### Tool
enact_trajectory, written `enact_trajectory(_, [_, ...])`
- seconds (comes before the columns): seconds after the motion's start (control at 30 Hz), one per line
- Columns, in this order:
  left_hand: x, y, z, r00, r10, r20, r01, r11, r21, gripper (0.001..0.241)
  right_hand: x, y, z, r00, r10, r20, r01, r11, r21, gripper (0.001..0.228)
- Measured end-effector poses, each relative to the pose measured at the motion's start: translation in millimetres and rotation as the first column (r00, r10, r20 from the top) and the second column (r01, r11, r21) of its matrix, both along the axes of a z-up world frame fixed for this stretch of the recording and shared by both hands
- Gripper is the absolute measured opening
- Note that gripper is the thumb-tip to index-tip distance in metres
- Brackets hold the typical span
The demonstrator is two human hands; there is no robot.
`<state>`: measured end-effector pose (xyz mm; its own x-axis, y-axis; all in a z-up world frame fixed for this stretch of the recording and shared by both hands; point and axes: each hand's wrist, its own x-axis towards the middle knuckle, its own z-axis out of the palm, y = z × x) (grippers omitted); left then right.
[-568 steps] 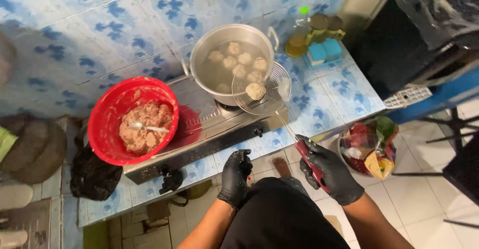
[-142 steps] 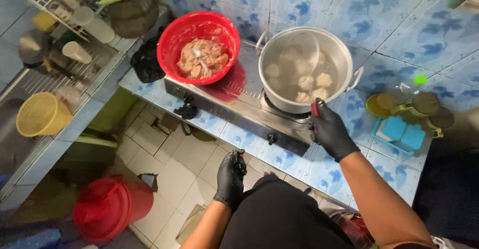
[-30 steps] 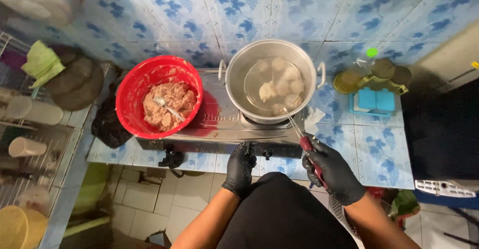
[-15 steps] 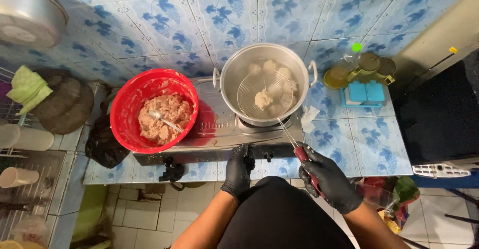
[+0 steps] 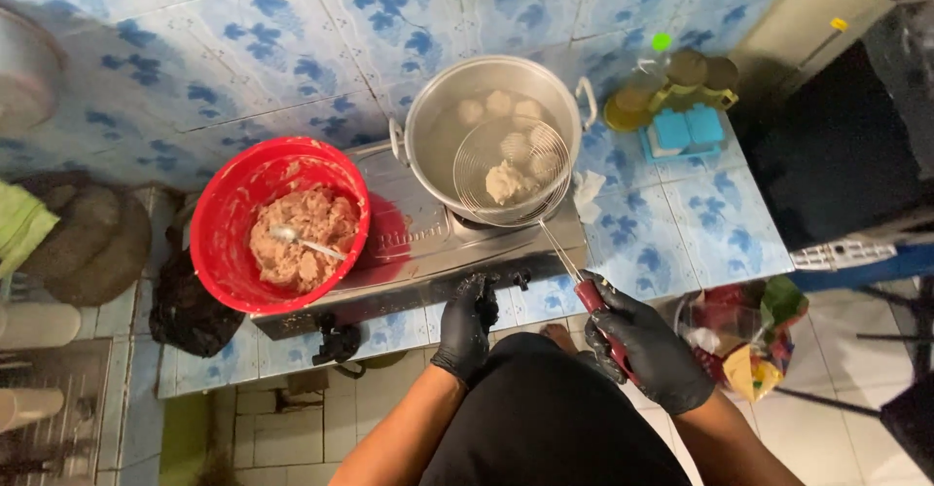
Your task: Using a spider strainer to scoop cooked meatballs out of a pot of boiling water and transferring them to a large woven tray.
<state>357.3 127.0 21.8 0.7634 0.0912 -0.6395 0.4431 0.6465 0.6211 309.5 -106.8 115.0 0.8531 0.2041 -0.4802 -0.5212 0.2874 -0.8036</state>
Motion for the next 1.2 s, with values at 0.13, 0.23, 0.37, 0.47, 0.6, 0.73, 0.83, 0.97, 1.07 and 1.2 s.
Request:
enact_trajectory(0.13, [-4.7, -1.0, 11.4, 0.995, -0.087, 0.055, 0.086, 0.996, 0.017, 0.030, -18.6, 11.1, 20.2, 0.996, -0.074, -0.043, 0.073, 0.997, -0.029, 0.056])
enact_trajectory(0.23, [-6.6, -4.2, 13.3, 0.986, -0.164, 0.030, 0.162, 0.985, 0.055, 0.031, -34.6, 13.4, 27.2, 0.991, -0.123, -0.043, 0.122, 0.992, -0.025, 0.057])
enact_trajectory(0.37, [-13.4, -9.5, 49.5, 0.933, -0.310, -0.185, 0.331, 0.939, 0.096, 0.022, -60.0, 13.8, 33.6, 0.990, -0.130, -0.048, 0.129, 0.991, -0.031, 0.057])
enact_trajectory(0.47, [-17.2, -20.1, 58.4, 0.874, -0.421, -0.243, 0.451, 0.888, 0.085, 0.021, -72.1, 14.7, 45.9, 0.953, -0.248, -0.172, 0.213, 0.956, -0.200, 0.055])
enact_trajectory(0.6, [-24.9, -40.2, -10.1, 0.915, -0.404, -0.001, 0.404, 0.915, 0.024, 0.027, -98.6, 2.8, 28.7, 0.921, -0.364, -0.139, 0.298, 0.889, -0.349, 0.059])
enact_trajectory(0.73, [-31.1, -70.6, -2.2, 0.867, -0.498, -0.006, 0.497, 0.865, 0.061, 0.029, -124.6, -9.0, 23.9, 0.831, -0.516, -0.207, 0.456, 0.846, -0.275, 0.059])
enact_trajectory(0.83, [-36.3, -97.5, 8.6, 0.813, -0.582, 0.015, 0.577, 0.809, 0.112, 0.030, -149.4, -28.7, 20.3, 0.844, -0.523, -0.117, 0.485, 0.838, -0.251, 0.062])
enact_trajectory(0.97, [-49.4, -136.9, -4.2, 0.762, -0.646, 0.046, 0.639, 0.762, 0.106, 0.031, -179.4, -54.9, 31.0, 0.855, -0.518, -0.003, 0.518, 0.855, -0.032, 0.058])
enact_trajectory(1.07, [-68.1, -177.4, -10.2, 0.713, -0.699, 0.054, 0.692, 0.714, 0.109, 0.033, -208.9, -82.1, 33.9, 0.830, -0.558, -0.023, 0.555, 0.829, -0.069, 0.058])
enact_trajectory(1.2, [-103.2, -244.6, 5.1, 0.645, -0.764, 0.007, 0.757, 0.640, 0.130, 0.028, -254.7, -129.1, 36.6, 0.774, -0.629, -0.070, 0.614, 0.774, -0.155, 0.062])
